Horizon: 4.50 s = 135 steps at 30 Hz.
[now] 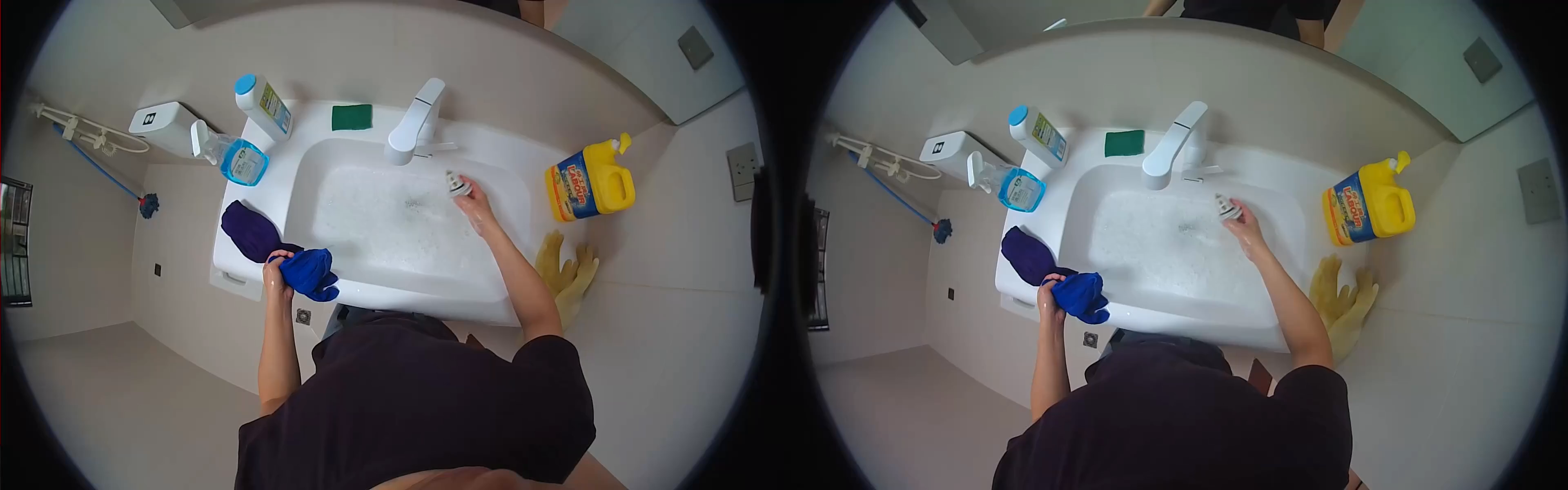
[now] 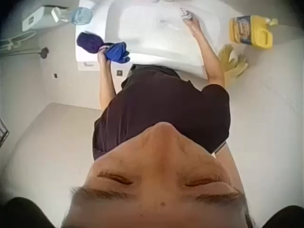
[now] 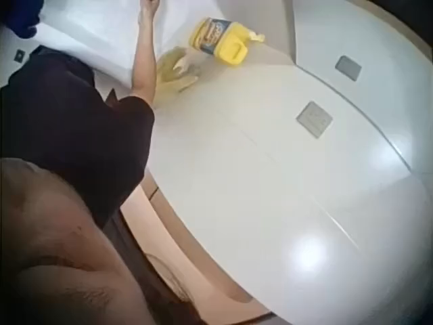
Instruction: Washing and rinsing a blue microfiber cloth in a bathroom sink.
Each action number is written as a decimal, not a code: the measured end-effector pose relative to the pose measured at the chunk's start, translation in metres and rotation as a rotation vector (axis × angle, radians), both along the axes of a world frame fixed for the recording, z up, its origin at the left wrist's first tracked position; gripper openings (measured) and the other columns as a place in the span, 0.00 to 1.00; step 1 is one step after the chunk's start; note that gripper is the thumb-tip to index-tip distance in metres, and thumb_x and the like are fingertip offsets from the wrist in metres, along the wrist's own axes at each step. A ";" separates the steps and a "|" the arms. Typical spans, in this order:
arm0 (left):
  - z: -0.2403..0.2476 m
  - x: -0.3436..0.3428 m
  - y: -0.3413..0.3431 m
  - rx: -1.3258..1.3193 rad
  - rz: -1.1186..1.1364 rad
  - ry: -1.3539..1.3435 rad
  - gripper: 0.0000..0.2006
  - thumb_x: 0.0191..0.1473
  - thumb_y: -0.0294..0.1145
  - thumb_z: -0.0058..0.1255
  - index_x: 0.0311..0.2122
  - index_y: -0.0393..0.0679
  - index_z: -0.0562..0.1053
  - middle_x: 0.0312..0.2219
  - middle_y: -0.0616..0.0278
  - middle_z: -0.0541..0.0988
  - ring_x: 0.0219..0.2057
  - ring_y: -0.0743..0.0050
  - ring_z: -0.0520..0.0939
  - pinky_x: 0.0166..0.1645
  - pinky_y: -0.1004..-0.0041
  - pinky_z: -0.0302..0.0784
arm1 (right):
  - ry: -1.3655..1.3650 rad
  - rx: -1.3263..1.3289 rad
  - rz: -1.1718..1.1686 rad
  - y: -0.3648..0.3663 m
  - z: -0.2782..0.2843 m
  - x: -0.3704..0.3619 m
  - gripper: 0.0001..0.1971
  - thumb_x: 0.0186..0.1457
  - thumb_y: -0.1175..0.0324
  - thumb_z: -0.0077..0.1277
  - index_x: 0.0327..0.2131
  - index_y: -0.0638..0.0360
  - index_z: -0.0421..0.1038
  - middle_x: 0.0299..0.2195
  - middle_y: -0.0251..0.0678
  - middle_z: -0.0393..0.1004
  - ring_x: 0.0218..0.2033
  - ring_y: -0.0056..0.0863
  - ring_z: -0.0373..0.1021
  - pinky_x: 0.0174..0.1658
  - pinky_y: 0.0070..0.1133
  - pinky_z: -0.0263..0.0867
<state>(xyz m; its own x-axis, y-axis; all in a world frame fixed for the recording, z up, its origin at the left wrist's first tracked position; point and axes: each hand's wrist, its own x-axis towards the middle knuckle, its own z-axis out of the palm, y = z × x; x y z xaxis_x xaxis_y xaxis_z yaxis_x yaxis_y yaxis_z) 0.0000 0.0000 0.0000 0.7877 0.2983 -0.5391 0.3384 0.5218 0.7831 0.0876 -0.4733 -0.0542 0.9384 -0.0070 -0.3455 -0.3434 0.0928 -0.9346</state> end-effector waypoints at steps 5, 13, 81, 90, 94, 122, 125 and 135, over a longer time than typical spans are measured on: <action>0.007 0.005 -0.007 -0.033 0.060 0.006 0.09 0.40 0.17 0.37 0.29 0.36 0.69 0.25 0.54 0.74 0.29 0.64 0.76 0.39 0.67 0.77 | -0.300 -0.380 -0.418 -0.017 0.031 0.049 0.26 0.42 0.73 0.59 0.47 0.59 0.62 0.41 0.35 0.69 0.43 0.26 0.66 0.48 0.22 0.62; 0.008 0.005 -0.010 0.031 0.050 0.022 0.06 0.43 0.18 0.41 0.25 0.37 0.72 0.22 0.55 0.77 0.26 0.67 0.78 0.34 0.72 0.76 | -0.468 -1.280 -0.516 -0.039 0.014 0.086 0.31 0.33 0.54 0.66 0.43 0.53 0.68 0.42 0.37 0.72 0.46 0.41 0.65 0.47 0.37 0.60; 0.064 -0.376 0.129 1.080 -0.175 -0.246 0.38 0.36 0.16 0.47 0.59 0.44 0.56 0.56 0.49 0.57 0.59 0.52 0.57 0.60 0.62 0.56 | -0.368 0.182 0.881 0.428 0.196 -0.346 0.19 0.51 0.67 0.54 0.46 0.62 0.65 0.39 0.34 0.70 0.39 0.20 0.66 0.45 0.19 0.62; 0.008 -0.362 0.099 0.390 -0.249 -0.164 0.26 0.49 0.40 0.54 0.51 0.39 0.64 0.46 0.56 0.71 0.45 0.66 0.74 0.51 0.68 0.68 | -0.317 0.280 0.897 0.405 0.193 -0.359 0.20 0.55 0.64 0.51 0.50 0.59 0.63 0.45 0.36 0.66 0.47 0.25 0.63 0.53 0.22 0.56; 0.033 -0.314 0.059 -0.117 -0.155 -0.268 0.22 0.59 0.39 0.43 0.54 0.38 0.62 0.49 0.56 0.70 0.50 0.68 0.71 0.56 0.67 0.65 | -0.176 0.097 0.267 0.330 0.161 -0.338 0.25 0.55 0.65 0.50 0.56 0.55 0.56 0.50 0.36 0.61 0.48 0.25 0.63 0.52 0.23 0.58; -0.035 -0.266 0.092 0.499 -0.593 0.220 0.20 0.53 0.27 0.48 0.53 0.43 0.66 0.43 0.57 0.75 0.43 0.70 0.76 0.48 0.71 0.69 | -0.970 -1.681 0.494 0.229 0.008 -0.233 0.30 0.48 0.55 0.50 0.58 0.30 0.57 0.53 0.39 0.53 0.55 0.43 0.52 0.45 0.55 0.53; -0.020 -0.293 0.107 0.434 -0.444 0.229 0.21 0.53 0.28 0.48 0.53 0.42 0.66 0.43 0.58 0.75 0.42 0.71 0.76 0.47 0.73 0.69 | -1.084 -1.690 0.483 0.323 -0.012 -0.203 0.33 0.47 0.63 0.48 0.59 0.30 0.55 0.53 0.36 0.54 0.54 0.41 0.54 0.46 0.54 0.53; -0.016 -0.375 0.112 0.268 -0.206 0.267 0.19 0.56 0.33 0.46 0.53 0.43 0.66 0.45 0.59 0.75 0.43 0.71 0.77 0.47 0.71 0.69 | -1.169 -1.448 0.604 0.397 0.005 -0.163 0.26 0.47 0.68 0.48 0.53 0.43 0.64 0.55 0.35 0.58 0.58 0.40 0.51 0.53 0.51 0.49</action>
